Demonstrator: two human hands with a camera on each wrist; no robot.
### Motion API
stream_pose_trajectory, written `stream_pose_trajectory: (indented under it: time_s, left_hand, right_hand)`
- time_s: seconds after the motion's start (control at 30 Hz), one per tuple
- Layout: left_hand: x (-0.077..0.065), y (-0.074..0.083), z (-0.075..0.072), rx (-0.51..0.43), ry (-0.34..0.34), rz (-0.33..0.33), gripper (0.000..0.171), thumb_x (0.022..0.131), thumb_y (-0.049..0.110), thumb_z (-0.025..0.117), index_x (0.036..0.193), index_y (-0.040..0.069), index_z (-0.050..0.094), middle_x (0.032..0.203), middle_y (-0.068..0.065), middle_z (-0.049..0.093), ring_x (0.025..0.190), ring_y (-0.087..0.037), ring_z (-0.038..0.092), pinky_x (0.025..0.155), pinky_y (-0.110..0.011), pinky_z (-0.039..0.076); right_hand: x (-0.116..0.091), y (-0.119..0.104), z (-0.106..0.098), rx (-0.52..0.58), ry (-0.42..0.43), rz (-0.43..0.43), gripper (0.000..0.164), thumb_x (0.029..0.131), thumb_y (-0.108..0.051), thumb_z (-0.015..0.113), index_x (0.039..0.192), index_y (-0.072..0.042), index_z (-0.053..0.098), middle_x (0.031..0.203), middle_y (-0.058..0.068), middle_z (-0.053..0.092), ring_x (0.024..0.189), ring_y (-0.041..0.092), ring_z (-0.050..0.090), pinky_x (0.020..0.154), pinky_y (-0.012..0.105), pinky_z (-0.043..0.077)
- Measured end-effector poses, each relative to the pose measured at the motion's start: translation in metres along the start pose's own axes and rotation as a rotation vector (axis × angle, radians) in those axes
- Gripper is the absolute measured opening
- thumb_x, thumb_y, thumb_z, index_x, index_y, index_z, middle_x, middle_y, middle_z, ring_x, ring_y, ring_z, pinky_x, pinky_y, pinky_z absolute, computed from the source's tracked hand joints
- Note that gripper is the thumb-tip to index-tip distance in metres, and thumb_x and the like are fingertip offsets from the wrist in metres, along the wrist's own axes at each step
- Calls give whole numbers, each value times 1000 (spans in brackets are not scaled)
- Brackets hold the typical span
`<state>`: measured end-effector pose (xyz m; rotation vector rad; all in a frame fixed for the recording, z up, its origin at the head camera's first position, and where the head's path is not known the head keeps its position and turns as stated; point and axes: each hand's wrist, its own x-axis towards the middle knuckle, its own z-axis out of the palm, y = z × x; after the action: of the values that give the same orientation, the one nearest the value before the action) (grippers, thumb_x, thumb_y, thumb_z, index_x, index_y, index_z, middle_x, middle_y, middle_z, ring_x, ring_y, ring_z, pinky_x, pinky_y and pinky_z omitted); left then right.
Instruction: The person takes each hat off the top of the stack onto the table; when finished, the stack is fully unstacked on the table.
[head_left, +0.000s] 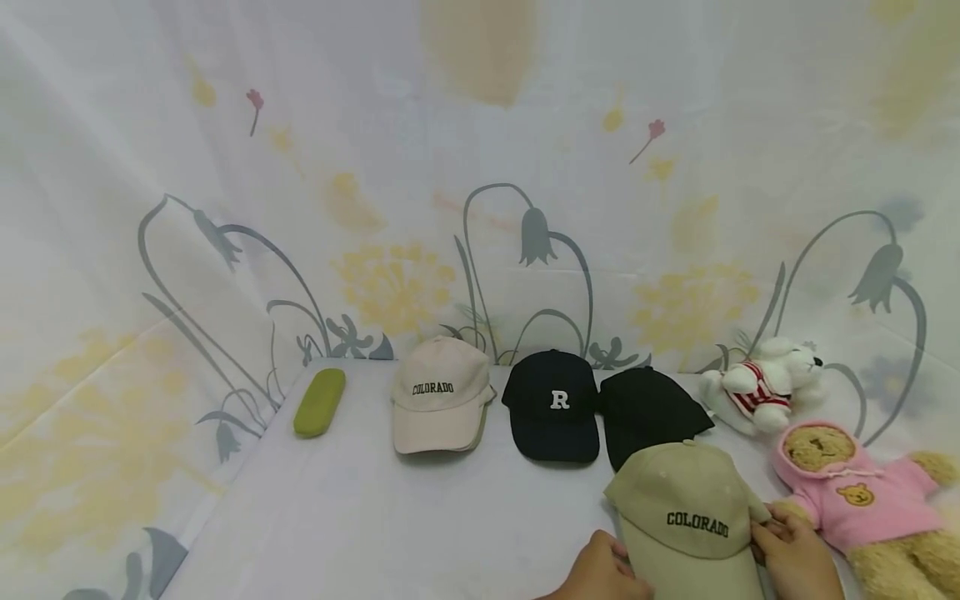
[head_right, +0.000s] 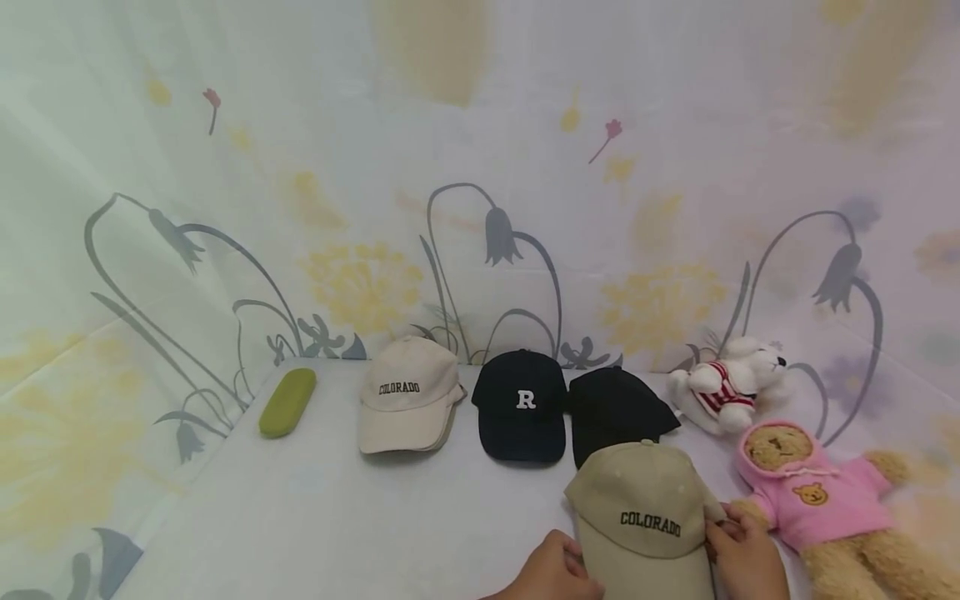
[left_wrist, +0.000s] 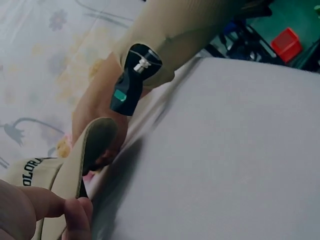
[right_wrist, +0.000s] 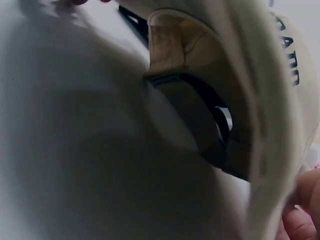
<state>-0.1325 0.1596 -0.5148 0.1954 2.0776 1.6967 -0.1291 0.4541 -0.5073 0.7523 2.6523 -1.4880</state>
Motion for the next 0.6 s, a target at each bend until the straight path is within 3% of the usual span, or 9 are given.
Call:
stream_pose_trajectory:
  time_s: [0.27,0.5,0.6]
  left_hand:
    - [4,4,3,57,-1,-4,33,70,-1,74,91,11,52,73,-1,56,63,-12,53,62,-26,47]
    - [6,2,7,114,20,42,27,70,1,75,86,12,55,78,1,50,69,-9,46,63,-24,44]
    - [5,2,7,140,24,30,25,73,4,76,87,11,56,78,2,51,69,-7,46,66,-24,46]
  right_hand:
    - [5,10,-6,-11,-66,17,76,106,-27,56,153,21,21,98,5,72,78,8,66,68,28,57]
    - [7,13,-8,-35,-60,16,72,109,-26,49,153,21,18,89,-1,65,75,10,64,67,26,54]
    - [7,12,-8,-7,-68,16,69,109,-23,46,154,20,18,87,-4,63,74,9,63,68,25,54]
